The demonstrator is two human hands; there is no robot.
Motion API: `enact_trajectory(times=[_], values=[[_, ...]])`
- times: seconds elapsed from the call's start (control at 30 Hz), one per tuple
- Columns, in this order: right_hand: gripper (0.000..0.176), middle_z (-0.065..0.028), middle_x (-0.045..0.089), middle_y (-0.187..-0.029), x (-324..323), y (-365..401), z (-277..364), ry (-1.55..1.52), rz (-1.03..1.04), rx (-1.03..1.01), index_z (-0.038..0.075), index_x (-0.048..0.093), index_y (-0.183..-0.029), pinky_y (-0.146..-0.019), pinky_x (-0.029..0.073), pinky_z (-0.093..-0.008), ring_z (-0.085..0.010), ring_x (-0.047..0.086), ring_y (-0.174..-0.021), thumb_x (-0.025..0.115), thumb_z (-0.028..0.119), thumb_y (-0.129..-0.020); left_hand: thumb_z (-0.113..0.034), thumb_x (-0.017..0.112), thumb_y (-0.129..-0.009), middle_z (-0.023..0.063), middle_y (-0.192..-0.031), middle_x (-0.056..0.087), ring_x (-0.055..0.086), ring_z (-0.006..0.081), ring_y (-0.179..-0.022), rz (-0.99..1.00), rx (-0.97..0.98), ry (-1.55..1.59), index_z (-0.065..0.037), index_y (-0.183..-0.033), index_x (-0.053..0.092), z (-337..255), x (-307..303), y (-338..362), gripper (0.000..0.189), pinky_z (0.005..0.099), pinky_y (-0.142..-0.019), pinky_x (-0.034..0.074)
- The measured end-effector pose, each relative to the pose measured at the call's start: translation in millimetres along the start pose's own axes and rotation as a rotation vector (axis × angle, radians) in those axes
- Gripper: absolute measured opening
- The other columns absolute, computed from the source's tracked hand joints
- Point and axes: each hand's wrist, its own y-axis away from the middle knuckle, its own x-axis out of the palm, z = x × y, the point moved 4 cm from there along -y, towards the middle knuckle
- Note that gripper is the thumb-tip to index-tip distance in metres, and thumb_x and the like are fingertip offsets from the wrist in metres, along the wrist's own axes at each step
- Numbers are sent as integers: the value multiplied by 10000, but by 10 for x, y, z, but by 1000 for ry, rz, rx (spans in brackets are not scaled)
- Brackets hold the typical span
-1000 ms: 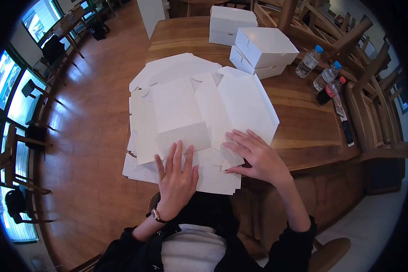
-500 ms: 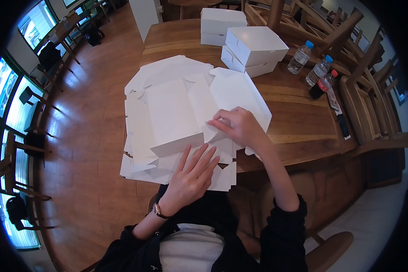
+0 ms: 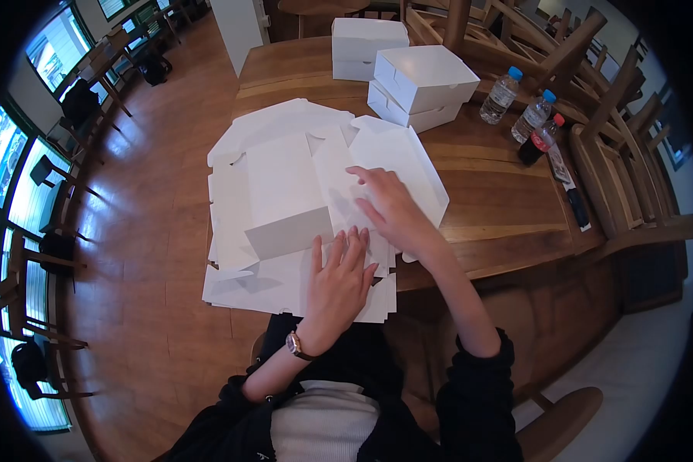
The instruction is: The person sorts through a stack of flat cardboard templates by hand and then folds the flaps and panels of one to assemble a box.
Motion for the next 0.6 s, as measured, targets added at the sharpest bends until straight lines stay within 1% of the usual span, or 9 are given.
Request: enact_trajectory(times=[0.1, 0.2, 0.3, 0.4, 0.5, 0.6], values=[[602, -135, 551, -1435, -374, 312, -6, 220, 12, -77, 127, 514, -1471, -1214, 331, -475, -345, 447, -1420, 574, -44, -898, -271, 551, -1053, 169, -1441, 559, 524, 302, -1353, 0, -27, 8, 21, -1473, 517, 0, -1, -5, 512, 549, -1185, 318], [732, -75, 529, -1513, -577, 680, 25, 551, 113, 14, 196, 503, -1501, -1278, 227, -558, -326, 367, -1509, 588, -93, -835, -242, 560, -1044, 166, -1465, 545, 520, 297, -1361, -8, -11, 57, 17, -1471, 519, 42, -23, 12, 501, 546, -1185, 320], [720, -47, 528, -1531, -534, 949, 48, 687, 107, 65, 226, 532, -1493, -1288, 160, -609, -291, 363, -1524, 626, -64, -841, -215, 585, -1026, 160, -1485, 539, 515, 289, -1372, -30, 14, 73, 13, -1469, 522, 85, -40, 76, 502, 539, -1184, 320], [634, -26, 592, -1473, -482, 976, 0, 778, 35, -144, 205, 612, -1428, -1275, 215, -615, -270, 499, -1433, 680, -10, -836, -191, 616, -1003, 152, -1493, 540, 515, 281, -1377, -36, 17, 94, 9, -1461, 536, 83, -145, 129, 506, 526, -1176, 323], [514, -31, 682, -1335, -403, 987, -22, 702, -20, -323, 168, 683, -1325, -1196, 408, -544, -254, 635, -1270, 706, 12, -837, -175, 640, -985, 145, -1502, 538, 523, 281, -1375, -66, 32, 98, 6, -1452, 551, 91, -247, 221, 509, 514, -1164, 329], [426, -55, 726, -1222, -214, 954, 125, 335, -12, -320, 124, 719, -1239, -1013, 565, -428, -251, 697, -1121, 689, -26, -841, -161, 655, -972, 148, -1505, 538, 530, 290, -1371, -90, 44, 144, 8, -1443, 562, 119, -389, 349, 509, 507, -1147, 345]])
